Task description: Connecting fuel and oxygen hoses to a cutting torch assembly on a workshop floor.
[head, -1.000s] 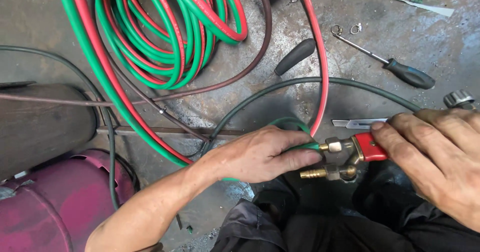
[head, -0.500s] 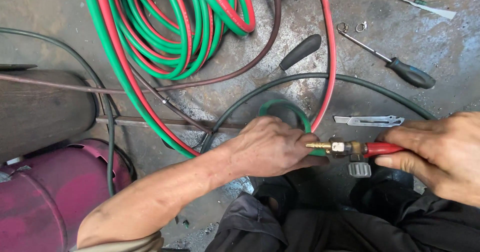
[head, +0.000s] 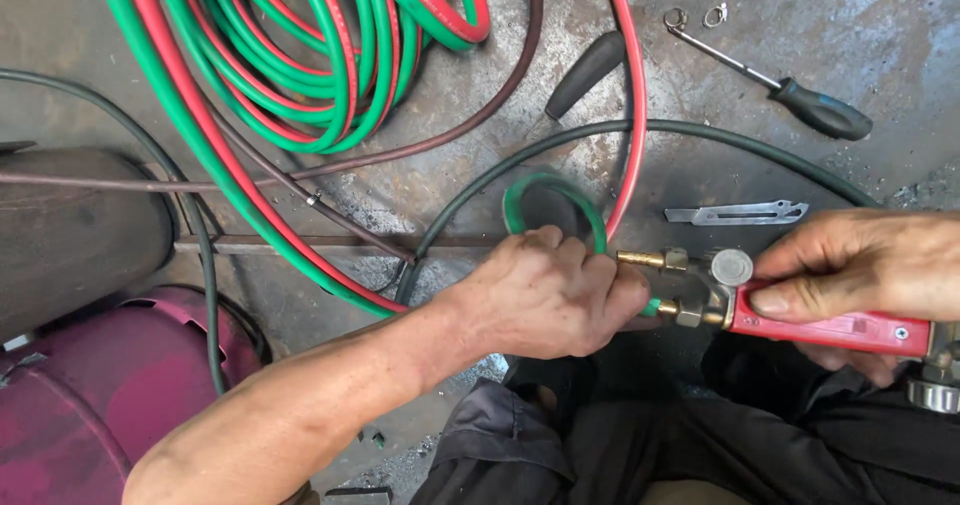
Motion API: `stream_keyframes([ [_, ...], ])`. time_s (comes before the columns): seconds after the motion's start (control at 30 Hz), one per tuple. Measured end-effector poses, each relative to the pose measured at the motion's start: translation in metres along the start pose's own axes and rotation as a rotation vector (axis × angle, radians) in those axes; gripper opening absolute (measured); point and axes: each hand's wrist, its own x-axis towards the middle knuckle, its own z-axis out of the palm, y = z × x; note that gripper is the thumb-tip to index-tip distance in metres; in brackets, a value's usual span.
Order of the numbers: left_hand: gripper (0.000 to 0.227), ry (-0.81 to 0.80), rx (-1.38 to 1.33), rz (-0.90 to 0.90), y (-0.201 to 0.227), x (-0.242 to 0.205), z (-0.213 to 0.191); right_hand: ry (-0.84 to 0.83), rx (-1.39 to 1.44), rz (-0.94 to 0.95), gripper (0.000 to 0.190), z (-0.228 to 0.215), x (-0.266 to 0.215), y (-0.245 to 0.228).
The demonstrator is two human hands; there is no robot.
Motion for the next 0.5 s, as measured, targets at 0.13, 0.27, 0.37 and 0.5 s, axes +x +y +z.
stream_keyframes([
  [0.13, 0.022, -0.006, 0.077, 0.033, -0.003, 0.007, -0.016, -0.113, 0.166, -0.055, 0.033, -0.008, 0.003, 0.003],
  [0.27, 0.026, -0.026, 0.062, 0.08, 0.0, 0.014, -0.017, -0.217, 0.299, -0.068, 0.035, -0.006, 0.017, 0.018],
  [0.37, 0.027, 0.01, 0.072, 0.126, -0.006, 0.019, -0.016, -0.265, 0.383, -0.095, 0.037, -0.006, 0.033, 0.033],
  [0.5, 0.019, -0.034, 0.04, -0.025, -0.024, 0.026, -0.014, -0.431, 0.522, -0.335, 0.047, -0.01, 0.034, 0.019],
])
